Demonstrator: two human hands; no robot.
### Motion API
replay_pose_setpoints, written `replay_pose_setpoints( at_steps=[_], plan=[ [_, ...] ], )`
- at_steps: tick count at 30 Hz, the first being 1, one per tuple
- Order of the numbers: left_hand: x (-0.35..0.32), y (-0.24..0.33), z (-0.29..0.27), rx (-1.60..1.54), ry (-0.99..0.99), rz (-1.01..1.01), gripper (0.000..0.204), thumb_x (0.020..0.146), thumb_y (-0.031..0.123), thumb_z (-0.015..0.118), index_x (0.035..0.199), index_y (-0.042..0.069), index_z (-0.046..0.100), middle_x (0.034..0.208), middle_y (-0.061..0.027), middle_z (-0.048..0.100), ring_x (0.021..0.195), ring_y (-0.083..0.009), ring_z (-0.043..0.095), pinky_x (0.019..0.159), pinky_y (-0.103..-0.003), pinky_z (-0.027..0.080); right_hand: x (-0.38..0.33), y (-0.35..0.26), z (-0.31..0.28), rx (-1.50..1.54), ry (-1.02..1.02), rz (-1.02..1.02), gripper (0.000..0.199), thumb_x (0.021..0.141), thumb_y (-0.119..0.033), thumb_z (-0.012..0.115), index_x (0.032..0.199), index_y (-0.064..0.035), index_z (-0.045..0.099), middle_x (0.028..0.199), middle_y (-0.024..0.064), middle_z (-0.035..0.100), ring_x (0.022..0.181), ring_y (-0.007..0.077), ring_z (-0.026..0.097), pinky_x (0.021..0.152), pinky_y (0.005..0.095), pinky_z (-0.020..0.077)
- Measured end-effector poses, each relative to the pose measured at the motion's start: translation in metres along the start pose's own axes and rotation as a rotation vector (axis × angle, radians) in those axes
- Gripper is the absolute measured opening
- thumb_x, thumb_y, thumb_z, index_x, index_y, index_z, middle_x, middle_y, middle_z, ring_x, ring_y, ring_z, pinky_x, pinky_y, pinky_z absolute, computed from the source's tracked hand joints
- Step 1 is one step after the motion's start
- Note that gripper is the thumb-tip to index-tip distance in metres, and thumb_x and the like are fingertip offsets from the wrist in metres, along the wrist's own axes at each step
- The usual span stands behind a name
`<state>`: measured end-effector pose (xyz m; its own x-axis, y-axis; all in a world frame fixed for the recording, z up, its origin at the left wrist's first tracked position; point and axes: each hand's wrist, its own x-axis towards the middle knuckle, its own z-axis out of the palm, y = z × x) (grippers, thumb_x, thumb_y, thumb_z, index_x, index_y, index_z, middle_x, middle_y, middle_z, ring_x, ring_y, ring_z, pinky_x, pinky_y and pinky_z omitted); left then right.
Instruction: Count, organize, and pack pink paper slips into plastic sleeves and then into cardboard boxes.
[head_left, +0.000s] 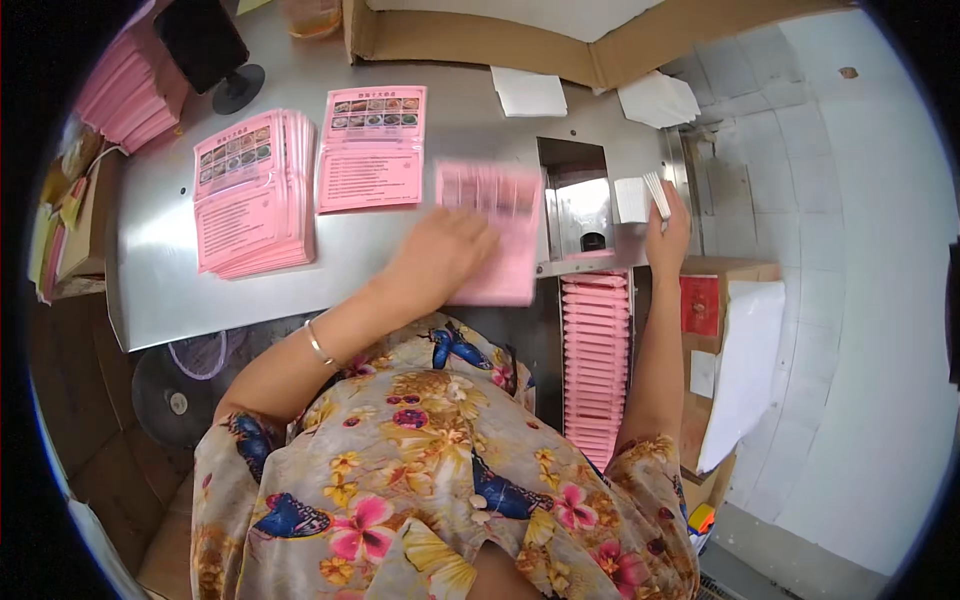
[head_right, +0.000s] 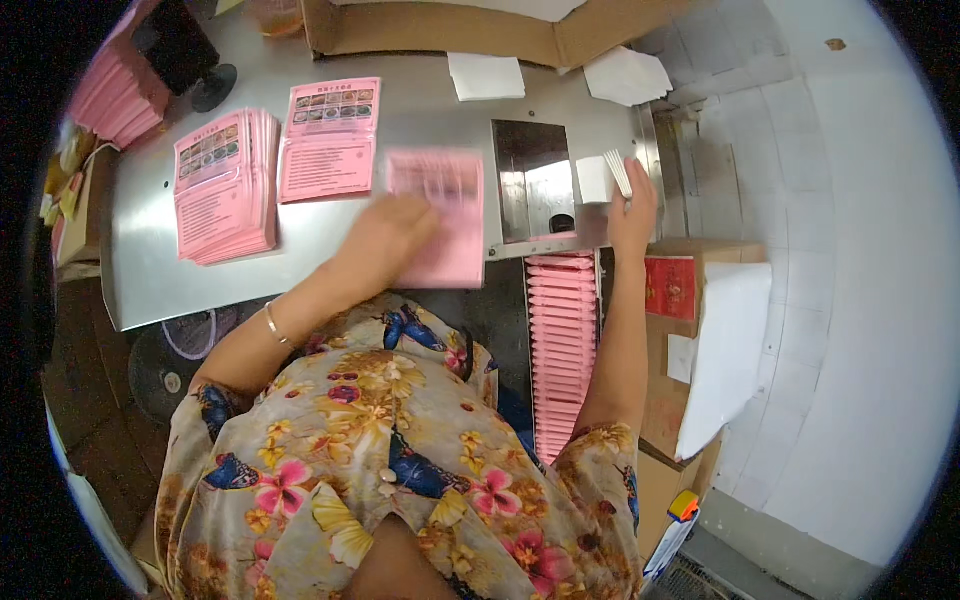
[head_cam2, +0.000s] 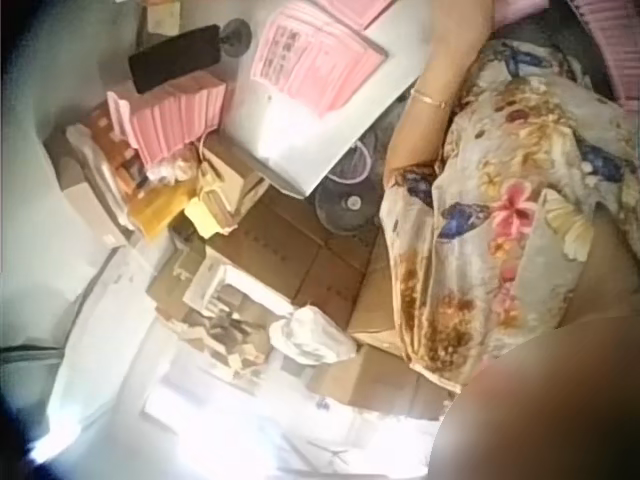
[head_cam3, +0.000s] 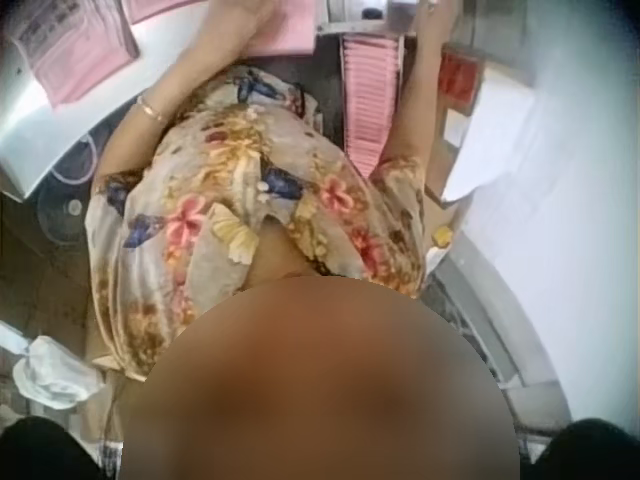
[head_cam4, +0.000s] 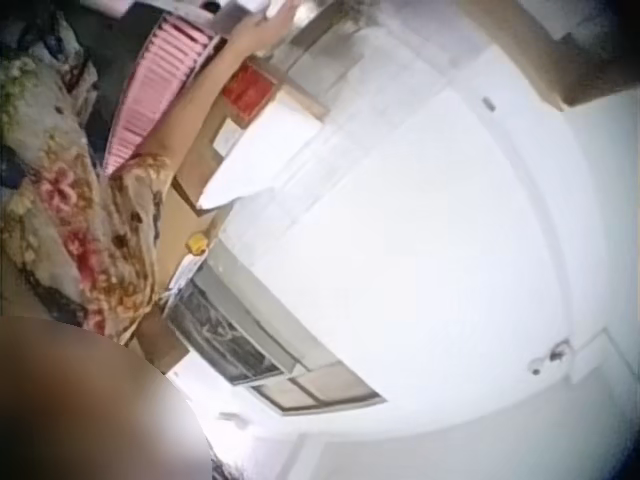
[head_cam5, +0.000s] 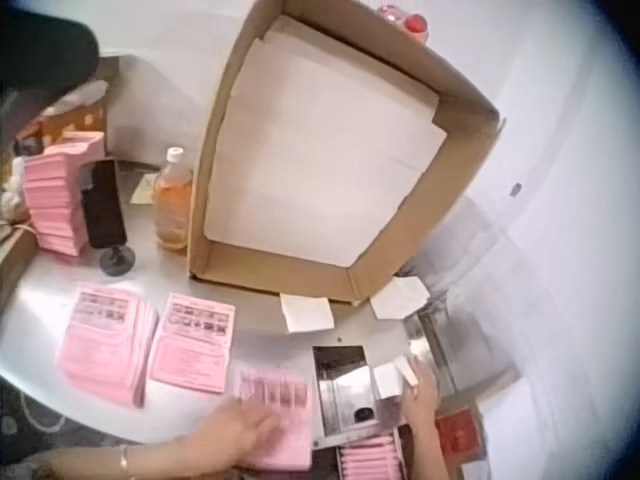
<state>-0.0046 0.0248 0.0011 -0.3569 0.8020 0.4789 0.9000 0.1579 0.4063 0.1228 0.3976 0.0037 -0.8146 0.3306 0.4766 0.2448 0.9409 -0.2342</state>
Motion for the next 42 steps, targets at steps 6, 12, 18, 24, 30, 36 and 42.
replay_pose_setpoints(
  at_steps=[6, 12, 18, 24, 30, 36, 42],
  plan=[
    [-0.017, -0.010, -0.001, 0.119, -0.021, -0.062, 0.031, 0.085, 0.012, 0.060, 0.115, 0.003, 0.061, 0.127, -0.0149, 0.057, 0.123, -0.0338, 0.052, 0.100, -0.046, 0.043, -0.001, -0.053, -0.023, -0.045, 0.151, 0.000, 0.041, 0.095, -0.012, 0.057, 0.135, -0.0042, 0.057, 0.135, 0.0144, 0.061, 0.125, 0.0325, 0.055, 0.107, 0.0414, 0.0393],
    [0.004, -0.012, 0.009, 0.116, -0.069, -0.090, 0.055, 0.077, 0.023, 0.073, 0.127, 0.005, 0.057, 0.134, -0.0139, 0.053, 0.127, -0.0317, 0.048, 0.102, -0.049, 0.038, -0.051, -0.166, 0.003, 0.100, -0.200, -0.673, 0.031, 0.086, -0.011, 0.064, 0.116, -0.0185, 0.070, 0.131, 0.0084, 0.063, 0.121, 0.0221, 0.061, 0.113, 0.0570, 0.0267],
    [0.015, -0.003, 0.023, 0.041, -0.001, -0.082, 0.073, 0.073, 0.023, 0.076, 0.141, 0.010, 0.050, 0.135, -0.0136, 0.053, 0.125, -0.0303, 0.050, 0.103, -0.048, 0.036, -0.018, -0.188, 0.053, 0.080, -0.189, -0.442, 0.032, 0.084, -0.012, 0.065, 0.116, -0.0109, 0.069, 0.133, 0.0131, 0.061, 0.127, 0.0281, 0.056, 0.114, 0.0621, 0.0216],
    [0.018, -0.013, 0.016, 0.101, 0.126, -0.158, 0.085, 0.070, 0.018, 0.078, 0.147, 0.016, 0.044, 0.146, -0.0129, 0.045, 0.136, -0.0329, 0.042, 0.113, -0.050, 0.029, 0.007, -0.189, 0.086, 0.012, -0.339, -0.499, 0.042, 0.088, -0.020, 0.060, 0.129, -0.0091, 0.060, 0.137, 0.0162, 0.055, 0.134, 0.0333, 0.045, 0.113, 0.0676, 0.0171],
    [0.010, -0.007, 0.012, 0.006, -0.005, -0.145, 0.090, 0.072, 0.026, 0.080, 0.150, 0.011, 0.037, 0.149, -0.0155, 0.041, 0.138, -0.0349, 0.039, 0.114, -0.051, 0.029, -0.022, -0.191, 0.043, -0.132, -0.528, -0.387, 0.048, 0.088, -0.015, 0.057, 0.136, -0.0104, 0.055, 0.124, 0.0169, 0.058, 0.124, 0.0347, 0.051, 0.113, 0.0688, 0.0170],
    [0.011, -0.005, 0.017, 0.124, -0.022, -0.175, 0.092, 0.075, 0.033, 0.078, 0.152, 0.010, 0.033, 0.148, -0.0165, 0.041, 0.139, -0.0356, 0.037, 0.114, -0.055, 0.029, -0.017, -0.200, 0.054, -0.202, -0.418, -0.409, 0.040, 0.086, -0.014, 0.057, 0.123, 0.0001, 0.063, 0.116, 0.0187, 0.061, 0.114, 0.0368, 0.055, 0.112, 0.0686, 0.0193],
    [0.008, -0.007, 0.018, 0.046, 0.013, -0.245, 0.096, 0.073, 0.032, 0.080, 0.153, 0.010, 0.032, 0.149, -0.0164, 0.042, 0.139, -0.0368, 0.037, 0.113, -0.056, 0.030, -0.014, -0.198, 0.038, 0.034, -0.334, -0.470, 0.033, 0.085, -0.011, 0.055, 0.117, -0.0064, 0.063, 0.115, 0.0119, 0.062, 0.112, 0.0283, 0.059, 0.114, 0.0587, 0.0253]
  ],
)
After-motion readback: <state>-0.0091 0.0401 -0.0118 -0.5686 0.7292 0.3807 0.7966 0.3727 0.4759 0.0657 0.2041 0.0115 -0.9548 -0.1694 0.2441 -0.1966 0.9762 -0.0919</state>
